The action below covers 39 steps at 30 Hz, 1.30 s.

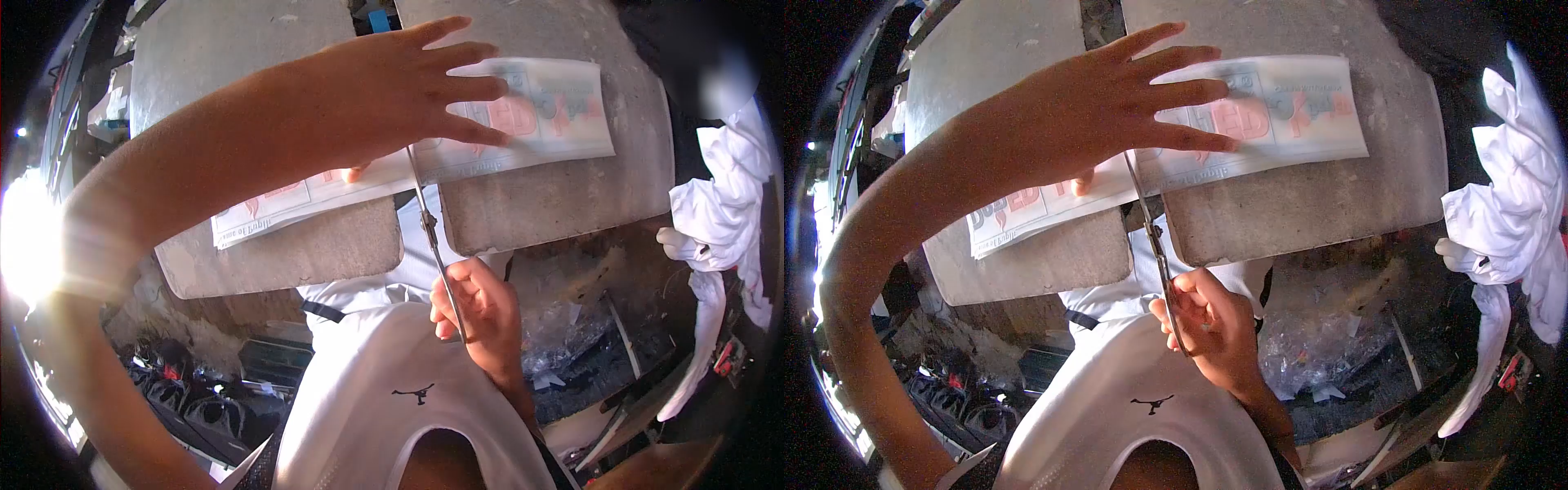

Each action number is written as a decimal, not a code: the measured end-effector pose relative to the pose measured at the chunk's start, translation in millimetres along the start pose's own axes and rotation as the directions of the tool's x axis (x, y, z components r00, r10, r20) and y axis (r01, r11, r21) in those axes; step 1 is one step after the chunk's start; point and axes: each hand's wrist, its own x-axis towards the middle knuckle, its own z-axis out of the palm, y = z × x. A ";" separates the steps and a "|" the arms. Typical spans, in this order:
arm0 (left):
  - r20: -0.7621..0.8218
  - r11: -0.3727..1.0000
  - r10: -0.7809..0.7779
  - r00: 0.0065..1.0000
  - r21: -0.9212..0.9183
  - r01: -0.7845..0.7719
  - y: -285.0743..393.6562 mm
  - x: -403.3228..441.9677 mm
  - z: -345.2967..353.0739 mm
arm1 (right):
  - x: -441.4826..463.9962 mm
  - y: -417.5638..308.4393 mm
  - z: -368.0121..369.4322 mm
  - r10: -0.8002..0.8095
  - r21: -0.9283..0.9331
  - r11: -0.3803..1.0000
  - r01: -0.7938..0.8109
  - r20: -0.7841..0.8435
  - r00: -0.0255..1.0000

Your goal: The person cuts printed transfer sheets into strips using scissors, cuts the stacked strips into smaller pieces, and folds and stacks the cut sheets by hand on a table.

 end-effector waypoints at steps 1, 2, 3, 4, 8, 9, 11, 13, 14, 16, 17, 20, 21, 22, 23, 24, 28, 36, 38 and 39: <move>-0.005 1.000 -0.002 1.000 0.001 0.002 -0.1 0.1 0.9 | 0.4 2.9 0.5 -0.030 -0.015 0.999 0.030 -0.011 0.999; -0.006 1.000 -0.001 1.000 0.000 0.001 -0.7 0.2 1.6 | 0.8 5.5 0.5 -0.060 -0.030 0.998 0.060 -0.022 0.998; -0.009 1.000 0.003 1.000 0.001 -0.003 -1.2 0.1 1.1 | 0.4 7.8 0.1 -0.060 -0.030 0.998 0.059 -0.023 0.998; -0.012 1.000 0.006 1.000 0.004 -0.006 -1.7 -0.2 0.9 | -0.6 10.2 -0.7 -0.043 -0.022 0.999 0.043 -0.025 0.999; 0.056 0.986 0.033 0.998 0.163 -0.042 -4.6 -0.3 4.7 | -6.0 14.4 -3.7 0.000 0.016 1.000 0.000 -0.032 0.999; 0.081 0.986 0.020 0.996 0.161 -0.033 -4.6 1.7 4.7 | -6.2 13.2 -3.0 -0.003 0.012 1.000 0.003 -0.033 0.999; 0.104 0.987 0.008 0.994 0.156 -0.025 -5.2 1.7 4.7 | -7.6 10.1 0.0 -0.032 0.069 0.997 0.034 -0.031 0.999; 0.101 0.997 0.033 0.994 0.063 -0.040 -7.0 1.2 0.8 | 1.8 3.8 3.0 -0.043 0.001 0.999 0.043 -0.026 0.999; 0.098 0.997 0.038 0.994 0.062 -0.044 -7.7 1.3 1.4 | 5.3 0.8 5.1 -0.056 -0.066 0.996 0.054 -0.022 0.998; 0.057 0.997 0.074 0.996 -0.033 -0.072 -11.8 2.4 1.6 | 7.5 -5.7 8.9 -0.030 -0.029 0.999 0.029 -0.027 0.999; 0.056 0.997 0.074 0.996 -0.034 -0.072 -13.1 2.3 2.3 | 8.0 -7.3 10.0 0.001 0.009 1.000 -0.001 -0.025 1.000; -0.028 0.993 0.070 0.997 -0.090 -0.073 -13.6 0.1 3.9 | 5.2 -4.2 11.8 -0.031 -0.007 0.999 0.031 -0.078 0.996; -0.021 0.992 0.072 0.997 -0.105 -0.073 -14.0 -0.1 2.7 | 4.3 -4.1 11.6 -0.027 -0.009 1.000 0.026 -0.079 0.996; -0.013 0.990 0.073 0.997 -0.121 -0.075 -14.1 -0.2 1.9 | 2.7 -4.4 10.7 -0.006 0.008 1.000 0.007 -0.089 0.996; -0.014 0.989 0.072 0.997 -0.126 -0.073 -14.5 -0.4 1.5 | 1.2 -4.5 10.1 0.013 0.025 1.000 -0.011 -0.097 0.995; 0.002 0.991 0.087 0.996 -0.103 -0.086 -15.2 -0.7 1.1 | -0.5 -4.0 10.1 0.018 0.025 1.000 -0.016 -0.097 0.995; 0.036 0.992 0.101 0.994 -0.075 -0.098 -16.2 0.5 1.7 | -5.6 -12.1 14.7 0.017 0.071 0.997 -0.010 -0.091 0.996; 0.013 0.995 0.092 0.996 -0.034 -0.091 -17.2 0.0 8.7 | 15.5 -15.9 17.5 0.062 -0.101 0.992 -0.074 -0.119 0.991; -0.018 0.995 0.073 0.997 -0.063 -0.074 -16.6 0.5 11.5 | 14.4 -10.7 16.0 -0.006 -0.072 0.997 -0.004 -0.125 0.992; -0.045 0.993 0.065 0.997 -0.099 -0.070 -16.5 0.6 11.7 | 13.2 -8.1 13.9 -0.004 -0.073 0.997 -0.005 -0.124 0.992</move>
